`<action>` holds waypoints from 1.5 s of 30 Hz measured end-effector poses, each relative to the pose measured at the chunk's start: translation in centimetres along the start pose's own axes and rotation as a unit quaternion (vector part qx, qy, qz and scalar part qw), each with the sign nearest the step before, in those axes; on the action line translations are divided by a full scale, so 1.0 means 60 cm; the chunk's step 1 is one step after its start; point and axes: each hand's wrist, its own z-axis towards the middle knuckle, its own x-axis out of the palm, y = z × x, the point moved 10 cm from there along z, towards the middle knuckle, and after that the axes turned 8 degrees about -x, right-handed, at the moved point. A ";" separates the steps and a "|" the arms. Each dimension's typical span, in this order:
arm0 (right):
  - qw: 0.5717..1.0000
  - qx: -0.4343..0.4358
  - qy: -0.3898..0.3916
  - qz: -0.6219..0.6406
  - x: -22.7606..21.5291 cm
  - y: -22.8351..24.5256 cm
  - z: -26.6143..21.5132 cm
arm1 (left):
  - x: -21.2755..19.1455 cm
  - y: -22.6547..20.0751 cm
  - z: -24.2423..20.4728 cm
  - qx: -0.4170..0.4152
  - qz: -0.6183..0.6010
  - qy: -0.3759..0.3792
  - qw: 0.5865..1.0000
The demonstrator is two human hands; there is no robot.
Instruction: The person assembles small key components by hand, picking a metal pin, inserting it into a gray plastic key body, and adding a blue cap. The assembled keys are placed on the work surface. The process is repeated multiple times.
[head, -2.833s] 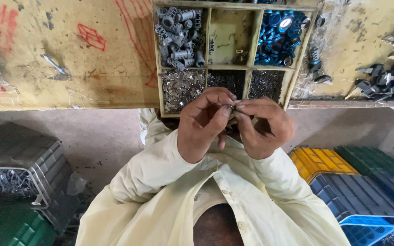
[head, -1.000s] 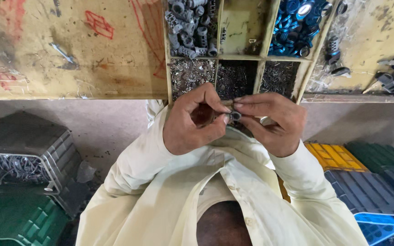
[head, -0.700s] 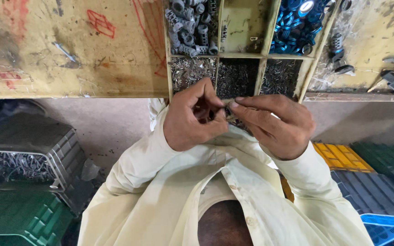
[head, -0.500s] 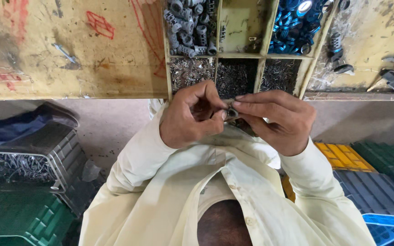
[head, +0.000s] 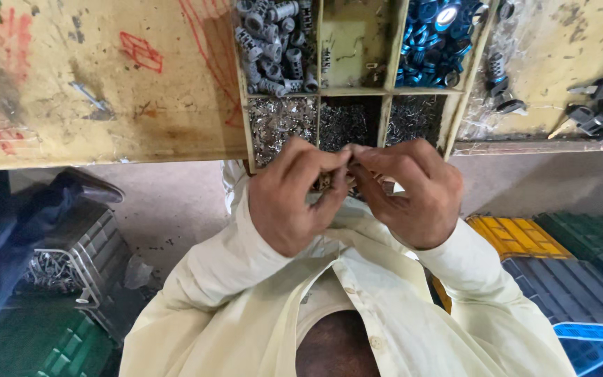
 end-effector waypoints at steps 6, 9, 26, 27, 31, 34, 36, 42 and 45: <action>0.968 -0.183 -0.160 0.069 -0.038 0.029 -0.032 | 0.051 0.033 0.004 -0.094 -0.270 0.127 0.950; 0.951 -0.306 -0.037 0.021 -0.030 0.057 -0.039 | 0.141 0.045 -0.032 -0.274 -0.655 0.335 0.619; 0.989 0.005 0.044 -0.140 -0.090 -0.095 0.067 | 0.053 0.047 0.014 -0.103 -0.316 0.140 0.933; 0.993 0.027 0.038 -0.109 -0.091 -0.109 0.055 | 0.062 0.053 0.014 -0.130 -0.340 0.156 0.918; 0.946 0.149 -0.048 0.284 -0.049 -0.151 -0.013 | 0.099 0.059 0.016 -0.181 -0.451 0.208 0.849; 0.883 0.276 -0.078 0.373 0.004 -0.157 -0.098 | 0.124 0.064 0.011 -0.201 -0.527 0.265 0.782; 0.875 0.259 -0.116 0.392 0.012 -0.150 -0.122 | 0.130 0.071 0.008 -0.220 -0.576 0.266 0.741; 0.902 0.192 -0.083 0.379 0.020 -0.134 -0.110 | 0.122 0.085 -0.001 -0.227 -0.557 0.248 0.760; 0.916 0.145 -0.059 0.369 0.021 -0.115 -0.083 | 0.118 0.079 0.002 -0.217 -0.522 0.237 0.790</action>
